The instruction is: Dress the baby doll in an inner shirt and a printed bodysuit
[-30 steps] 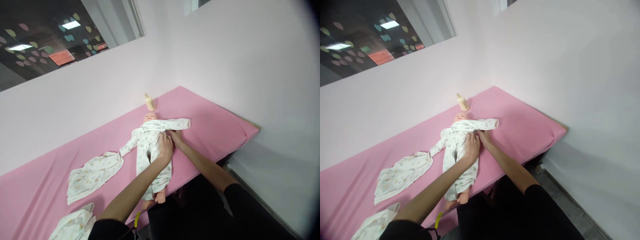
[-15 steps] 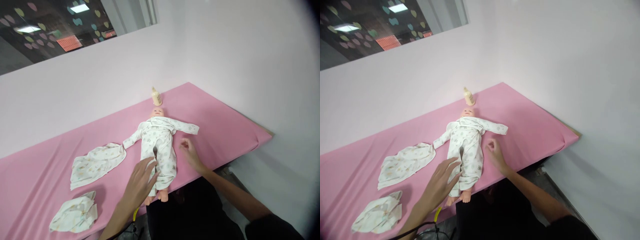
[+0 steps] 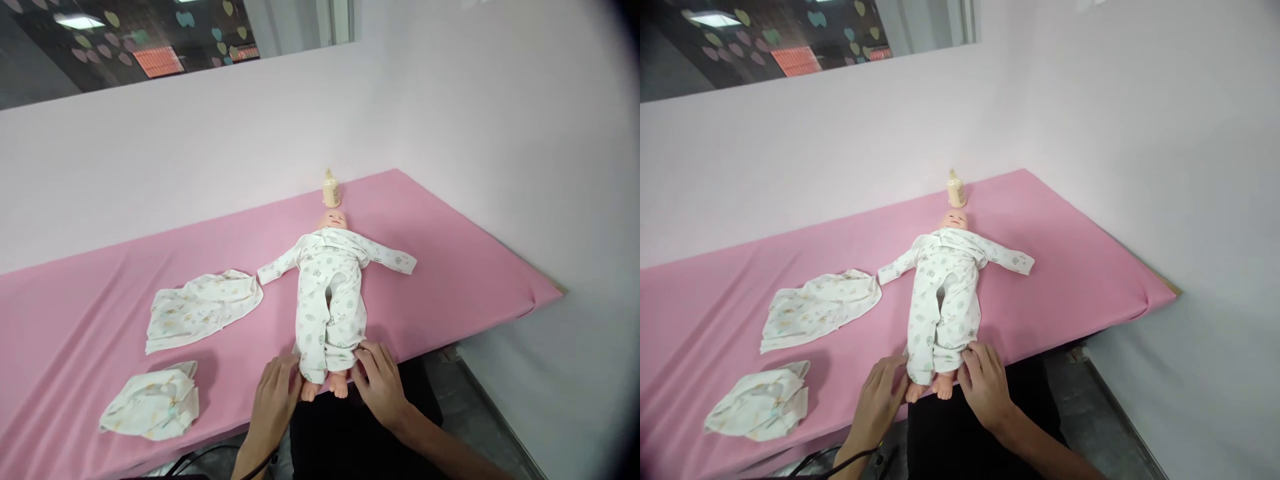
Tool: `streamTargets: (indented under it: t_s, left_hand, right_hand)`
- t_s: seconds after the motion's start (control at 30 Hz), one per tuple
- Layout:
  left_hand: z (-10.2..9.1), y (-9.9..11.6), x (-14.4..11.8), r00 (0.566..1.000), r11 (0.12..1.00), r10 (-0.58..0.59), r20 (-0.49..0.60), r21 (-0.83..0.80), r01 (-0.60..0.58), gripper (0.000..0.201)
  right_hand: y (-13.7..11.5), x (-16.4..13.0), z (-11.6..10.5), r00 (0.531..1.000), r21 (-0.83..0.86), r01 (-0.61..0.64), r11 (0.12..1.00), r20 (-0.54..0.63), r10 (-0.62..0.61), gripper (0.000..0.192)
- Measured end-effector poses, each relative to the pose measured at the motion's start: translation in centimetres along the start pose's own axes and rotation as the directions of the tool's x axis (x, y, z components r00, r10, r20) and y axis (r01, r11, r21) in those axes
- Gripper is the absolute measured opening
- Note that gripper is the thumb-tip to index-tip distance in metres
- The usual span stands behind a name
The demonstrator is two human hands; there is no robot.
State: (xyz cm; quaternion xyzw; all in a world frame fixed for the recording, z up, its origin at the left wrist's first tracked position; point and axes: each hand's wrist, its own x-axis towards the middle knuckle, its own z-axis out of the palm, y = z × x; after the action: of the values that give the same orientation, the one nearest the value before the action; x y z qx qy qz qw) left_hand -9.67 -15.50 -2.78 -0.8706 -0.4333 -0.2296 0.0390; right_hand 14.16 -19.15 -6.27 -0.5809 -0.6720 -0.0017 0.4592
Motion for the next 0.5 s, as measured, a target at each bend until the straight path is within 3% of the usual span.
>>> streamTargets:
  t_s: [0.2, 0.3, 0.37, 0.5]
  left_hand:
    - [0.0, 1.0, -0.3, 0.974, 0.984, -0.079, -0.213, -0.171, 0.042, 0.019]
    - [0.1, 1.6, -0.7, 0.951, 0.970, -0.090, -0.296, -0.244, 0.015, 0.021]
    - [-0.2, 1.7, -0.8, 0.965, 0.958, -0.094, -0.245, -0.285, 0.021, 0.023]
    - [-1.9, 0.7, -0.4, 0.982, 0.876, -0.188, 0.009, -0.450, 0.172, 0.020]
  right_hand:
    - [-0.7, -1.5, -1.5, 0.998, 0.072, -0.015, 0.997, -0.065, 0.020, 0.037]
    - [-1.7, -2.6, -2.0, 0.999, 0.127, 0.032, 0.991, -0.014, -0.031, 0.050]
    - [-2.5, -2.9, -2.4, 0.994, 0.163, 0.086, 0.983, 0.051, -0.096, 0.058]
    - [-3.1, -1.8, -4.1, 0.971, 0.220, 0.118, 0.968, 0.179, -0.159, 0.055]
